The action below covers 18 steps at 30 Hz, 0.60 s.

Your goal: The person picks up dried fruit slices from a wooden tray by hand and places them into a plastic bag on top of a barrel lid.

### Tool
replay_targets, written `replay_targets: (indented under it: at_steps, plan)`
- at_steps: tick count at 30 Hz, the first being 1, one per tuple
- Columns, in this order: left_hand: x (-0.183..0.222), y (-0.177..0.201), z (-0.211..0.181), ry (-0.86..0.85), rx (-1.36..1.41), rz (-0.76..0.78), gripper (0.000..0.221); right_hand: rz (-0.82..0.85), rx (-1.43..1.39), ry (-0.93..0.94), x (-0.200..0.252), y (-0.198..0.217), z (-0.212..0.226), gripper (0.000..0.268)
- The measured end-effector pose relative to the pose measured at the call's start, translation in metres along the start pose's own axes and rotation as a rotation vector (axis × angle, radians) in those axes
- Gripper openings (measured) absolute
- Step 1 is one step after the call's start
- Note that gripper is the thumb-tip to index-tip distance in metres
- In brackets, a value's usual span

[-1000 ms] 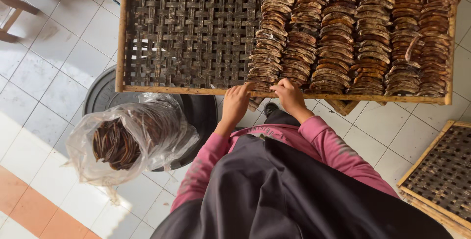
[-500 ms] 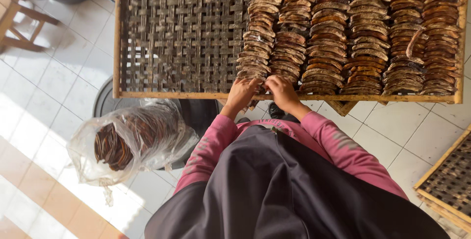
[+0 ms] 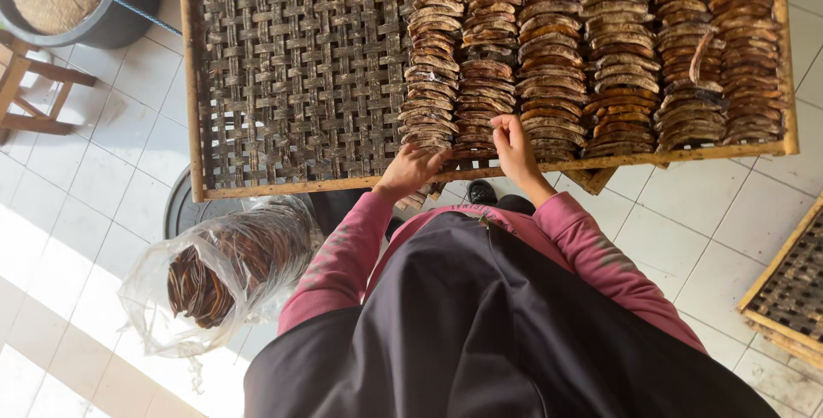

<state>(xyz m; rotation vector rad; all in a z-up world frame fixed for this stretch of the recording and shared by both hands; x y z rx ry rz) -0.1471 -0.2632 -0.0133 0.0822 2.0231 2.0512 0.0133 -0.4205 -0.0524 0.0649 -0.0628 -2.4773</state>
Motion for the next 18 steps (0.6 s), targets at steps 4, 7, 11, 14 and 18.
replay_targets:
  at_steps: [4,7,11,14,18]
  plan:
    - [0.010,0.011,-0.007,-0.050,0.014,-0.149,0.055,0.047,0.014,-0.006,0.000,-0.022,0.008,0.014]
    - [0.012,0.005,-0.010,0.057,0.048,-0.075,0.057,0.065,0.029,0.010,0.001,-0.029,0.012,0.013]
    - [0.011,0.010,0.004,0.241,0.203,-0.113,0.053,0.061,0.081,0.000,0.002,-0.036,0.020,0.012]
    - [0.007,0.004,0.010,0.212,0.296,-0.049,0.045,0.093,0.219,0.037,0.007,-0.042,0.033,0.015]
    - [0.005,-0.009,0.014,0.159,0.256,0.040,0.050,0.264,0.554,0.111,0.014,-0.060,0.048,0.021]
Point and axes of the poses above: each hand's wrist, its own x-axis away from the middle knuckle, its own y-axis out of the back of the hand, z = x × y, the point moved 8 cm from there along -x, towards the middle knuckle, and after that the axes turned 5 degrees about -x, right-handed, at the moved point
